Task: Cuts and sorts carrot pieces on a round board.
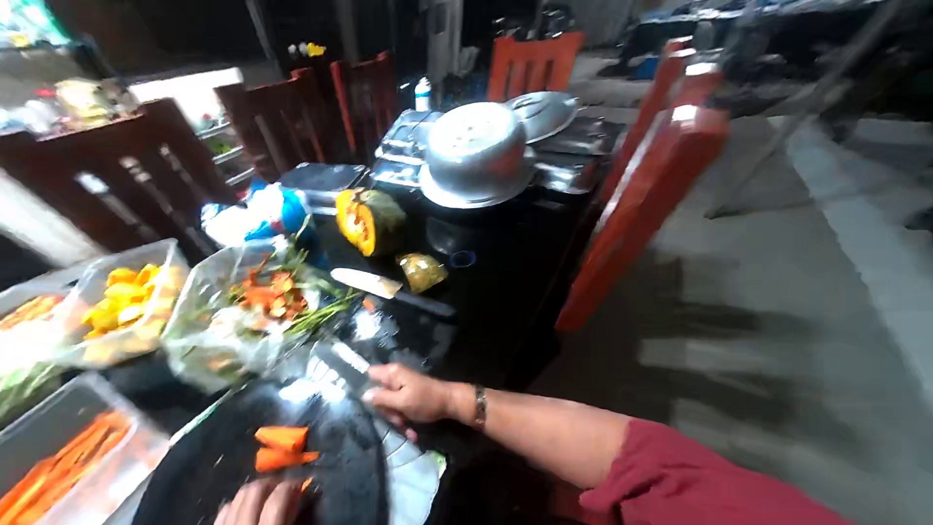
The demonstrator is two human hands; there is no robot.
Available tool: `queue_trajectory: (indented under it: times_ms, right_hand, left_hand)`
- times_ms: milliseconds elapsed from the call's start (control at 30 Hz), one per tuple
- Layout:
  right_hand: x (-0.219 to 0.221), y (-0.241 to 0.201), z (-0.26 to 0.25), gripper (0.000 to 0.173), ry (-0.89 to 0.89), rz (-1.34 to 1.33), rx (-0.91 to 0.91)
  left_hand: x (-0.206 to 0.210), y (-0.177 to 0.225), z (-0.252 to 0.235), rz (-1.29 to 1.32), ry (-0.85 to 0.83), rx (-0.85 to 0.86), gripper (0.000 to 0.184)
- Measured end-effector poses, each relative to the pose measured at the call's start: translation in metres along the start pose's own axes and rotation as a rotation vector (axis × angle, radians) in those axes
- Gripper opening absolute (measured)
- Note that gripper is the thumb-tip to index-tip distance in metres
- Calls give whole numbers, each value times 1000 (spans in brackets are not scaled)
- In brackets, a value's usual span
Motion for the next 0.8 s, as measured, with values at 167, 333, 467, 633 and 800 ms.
queue_trajectory:
  times_ms: [167, 333, 467, 633, 800]
  right_hand:
    - [-1, 7, 2, 15, 12, 32, -41]
    - [-1, 13, -3, 12, -22, -80, -139]
    - [0, 11, -1, 17, -5, -47, -150]
    - [-1, 13, -2, 15, -44, -67, -144]
    - [-1, 13, -2, 17, -31, -15, -128]
  left_hand:
    - [-20, -22, 11, -19, 289, -27, 21]
    - [-78, -68, 19, -24, 367, -178, 22]
    - [-116, -112, 17, -135, 288, -603, 33]
    - [-85, -61, -4, -49, 279, -356, 19]
    - [-17, -36, -24, 81, -20, -114, 11]
Point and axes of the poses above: each hand's wrist, its own z-axis away from the middle knuckle, its own x-axis out of the palm, y = z × x, the point moved 3 cm from there along -z, towards the middle knuckle, and after that the axes turned 11 degrees about -y, right-handed, at the moved point
